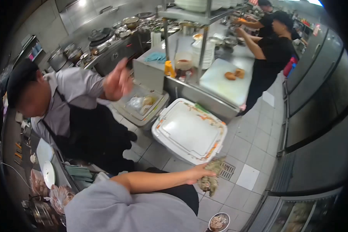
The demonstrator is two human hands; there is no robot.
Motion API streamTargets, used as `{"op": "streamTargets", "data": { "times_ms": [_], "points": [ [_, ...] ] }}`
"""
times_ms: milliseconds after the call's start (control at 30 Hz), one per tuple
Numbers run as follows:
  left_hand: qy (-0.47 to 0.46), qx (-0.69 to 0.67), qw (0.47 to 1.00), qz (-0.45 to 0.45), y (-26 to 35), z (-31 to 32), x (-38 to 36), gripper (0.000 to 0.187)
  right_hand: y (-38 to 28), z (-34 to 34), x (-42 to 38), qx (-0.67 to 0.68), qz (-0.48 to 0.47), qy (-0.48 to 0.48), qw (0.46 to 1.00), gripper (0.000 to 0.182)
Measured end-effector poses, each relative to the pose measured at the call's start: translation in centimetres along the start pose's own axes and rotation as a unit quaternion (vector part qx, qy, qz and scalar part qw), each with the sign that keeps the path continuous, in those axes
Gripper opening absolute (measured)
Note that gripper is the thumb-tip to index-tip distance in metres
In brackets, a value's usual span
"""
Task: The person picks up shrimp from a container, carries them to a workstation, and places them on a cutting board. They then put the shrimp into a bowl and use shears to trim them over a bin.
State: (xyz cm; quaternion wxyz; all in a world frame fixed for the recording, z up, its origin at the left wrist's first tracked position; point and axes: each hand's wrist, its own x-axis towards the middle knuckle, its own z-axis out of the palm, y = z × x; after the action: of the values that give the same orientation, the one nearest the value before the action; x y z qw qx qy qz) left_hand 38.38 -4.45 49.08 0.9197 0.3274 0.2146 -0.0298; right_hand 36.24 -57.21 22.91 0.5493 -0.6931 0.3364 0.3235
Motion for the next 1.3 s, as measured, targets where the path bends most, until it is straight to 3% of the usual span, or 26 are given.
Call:
{"op": "streamTargets", "data": {
  "times_ms": [133,167,200,233,333,467,533,700,833,933,1067,1100,1133,1167,1267,1300],
  "points": [
    [0.046,-0.061,0.997,0.021,-0.9,1.9,-0.4,0.046,-15.1,-0.8,3.1,0.041,-0.161,0.045,0.985,0.046],
    [0.07,-0.055,0.996,0.013,-0.4,2.9,-0.9,0.045,-19.2,-1.0,4.7,-0.008,-0.202,0.056,0.978,0.045],
    [0.049,-0.084,0.995,0.024,-1.1,2.5,-0.5,0.042,-24.3,-0.7,4.2,-0.029,-0.234,0.028,0.971,0.047],
    [0.11,-0.073,0.991,0.026,-1.0,3.4,-0.7,0.038,-30.5,0.2,4.1,-0.076,-0.226,0.01,0.971,0.045],
    [0.096,-0.065,0.992,0.048,-2.1,2.3,0.7,0.035,-46.7,3.8,1.5,-0.021,-0.357,-0.039,0.933,0.044],
    [0.143,-0.115,0.981,0.067,-2.4,2.9,3.7,0.034,-67.1,8.3,-6.0,0.07,-0.424,-0.136,0.892,0.027],
    [0.152,-0.124,0.978,0.073,-2.0,3.5,6.5,0.033,-75.4,9.3,-10.4,0.083,-0.475,-0.228,0.846,0.028],
    [0.182,-0.118,0.971,0.099,0.2,4.8,16.8,0.031,-91.5,10.0,-13.9,0.0,-0.489,-0.221,0.844,0.032],
    [0.163,-0.102,0.975,0.115,5.6,10.0,27.5,0.029,-94.6,9.2,-9.1,0.011,-0.456,-0.21,0.865,0.031],
    [0.15,-0.056,0.982,0.096,10.5,13.8,35.4,0.028,-92.3,7.0,0.9,0.033,-0.408,-0.229,0.883,0.031],
    [0.11,-0.034,0.989,0.091,15.6,17.5,46.6,0.029,-84.2,5.1,14.3,0.08,-0.293,-0.145,0.942,0.039],
    [0.109,-0.048,0.989,0.084,17.0,19.1,49.2,0.03,-81.3,3.6,19.7,0.005,-0.249,-0.101,0.963,0.048],
    [0.109,-0.046,0.989,0.083,17.8,19.8,52.3,0.03,-79.4,3.8,21.1,0.059,-0.192,-0.046,0.978,0.042],
    [0.094,-0.045,0.992,0.072,18.5,20.2,55.6,0.031,-75.3,1.9,27.9,0.094,-0.162,-0.054,0.981,0.039],
    [0.099,-0.03,0.994,0.045,20.8,22.0,66.5,0.033,-66.1,-1.3,38.1,0.141,-0.018,0.075,0.987,0.022],
    [0.093,-0.031,0.994,0.043,21.6,23.0,70.1,0.032,-64.5,-2.6,39.9,0.112,0.003,0.075,0.991,0.022]
  ]
}}
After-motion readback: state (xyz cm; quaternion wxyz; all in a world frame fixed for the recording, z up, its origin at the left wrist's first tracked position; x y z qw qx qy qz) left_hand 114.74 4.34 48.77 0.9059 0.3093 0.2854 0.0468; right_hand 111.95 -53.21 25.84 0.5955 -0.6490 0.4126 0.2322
